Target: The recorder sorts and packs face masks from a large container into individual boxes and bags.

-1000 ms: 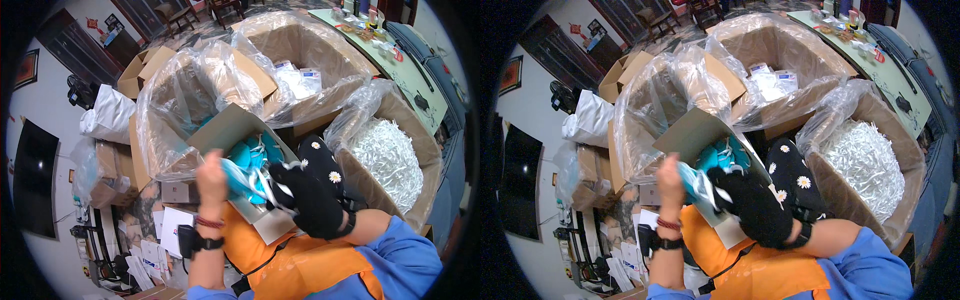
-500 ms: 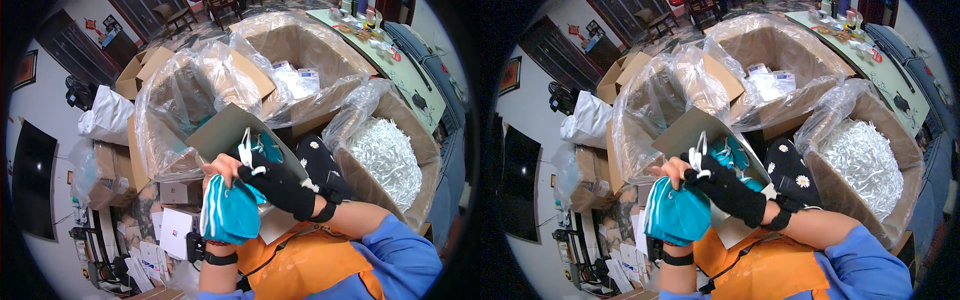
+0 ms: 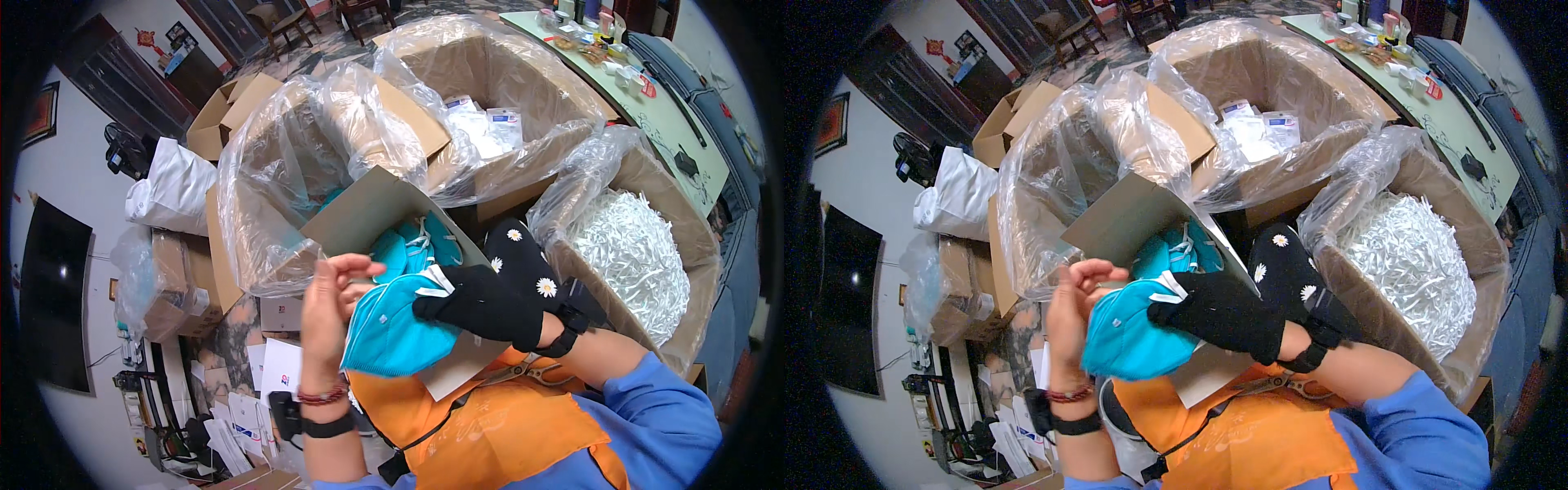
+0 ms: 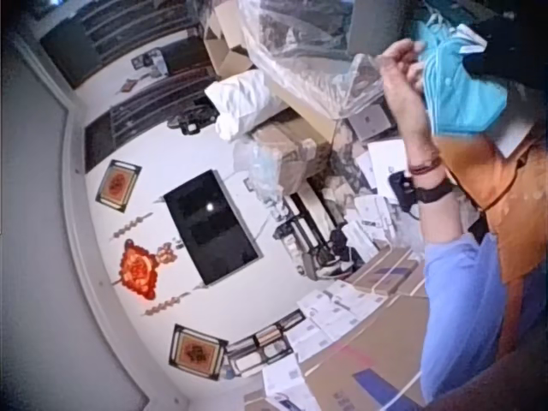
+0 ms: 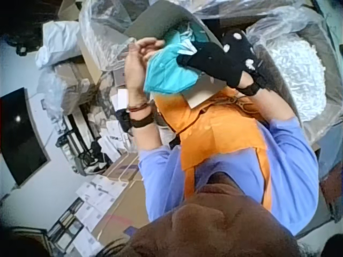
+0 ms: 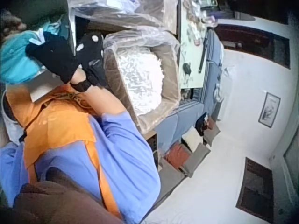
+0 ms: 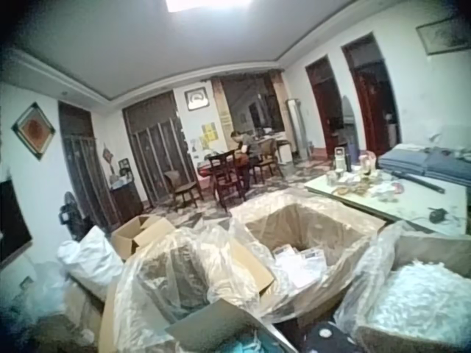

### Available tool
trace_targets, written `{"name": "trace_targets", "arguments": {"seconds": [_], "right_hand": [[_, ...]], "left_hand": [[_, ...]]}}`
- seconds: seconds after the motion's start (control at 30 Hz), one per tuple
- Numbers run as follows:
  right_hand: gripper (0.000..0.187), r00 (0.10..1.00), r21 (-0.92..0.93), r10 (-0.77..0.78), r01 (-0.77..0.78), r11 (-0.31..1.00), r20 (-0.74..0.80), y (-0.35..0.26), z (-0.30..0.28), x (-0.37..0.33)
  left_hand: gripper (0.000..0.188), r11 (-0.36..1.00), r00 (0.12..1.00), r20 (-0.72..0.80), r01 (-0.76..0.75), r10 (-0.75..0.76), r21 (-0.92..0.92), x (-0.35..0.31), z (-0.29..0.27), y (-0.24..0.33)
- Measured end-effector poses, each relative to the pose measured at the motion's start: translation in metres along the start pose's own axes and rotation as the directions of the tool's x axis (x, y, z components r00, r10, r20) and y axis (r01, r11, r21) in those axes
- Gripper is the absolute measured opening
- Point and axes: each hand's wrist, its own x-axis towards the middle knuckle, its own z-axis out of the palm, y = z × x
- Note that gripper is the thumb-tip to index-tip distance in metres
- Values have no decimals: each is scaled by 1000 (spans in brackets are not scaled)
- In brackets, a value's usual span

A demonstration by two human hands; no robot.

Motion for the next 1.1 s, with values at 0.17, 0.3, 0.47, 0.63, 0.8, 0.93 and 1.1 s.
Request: {"name": "trace_targets", "arguments": {"seconds": [0.17, 0.3, 0.47, 0.63, 0.8, 0.93, 1.1], "right_hand": [[33, 980, -231, -180, 157, 960, -82, 11, 10, 0], [24, 995, -252, -93, 84, 964, -23, 4, 7, -2], [23, 978, -441, 11, 83, 894, 207, -26, -15, -18], [27, 996, -261, -86, 76, 962, -26, -8, 1, -21], [30, 830, -138, -529, 512, 848, -177, -18, 8, 0], [23, 881, -5, -417, 427, 904, -224, -34, 19, -5], [18, 982, 424, 157, -98, 900, -108, -57, 27, -16]], "left_hand": [[48, 501, 961, 188, -267, 203, 823, 2, 18, 22], [42, 265, 950, 144, -220, 279, 939, 8, 51, 13], [40, 507, 934, 9, -202, 358, 838, 13, 32, -8], [45, 666, 911, -107, -208, 399, 716, 25, 25, -11], [48, 857, 936, -142, -226, 323, 464, 37, 31, -40], [50, 791, 923, -154, -205, 352, 576, 51, 27, -40], [47, 745, 884, -218, -192, 415, 639, 61, 16, -41]]}}
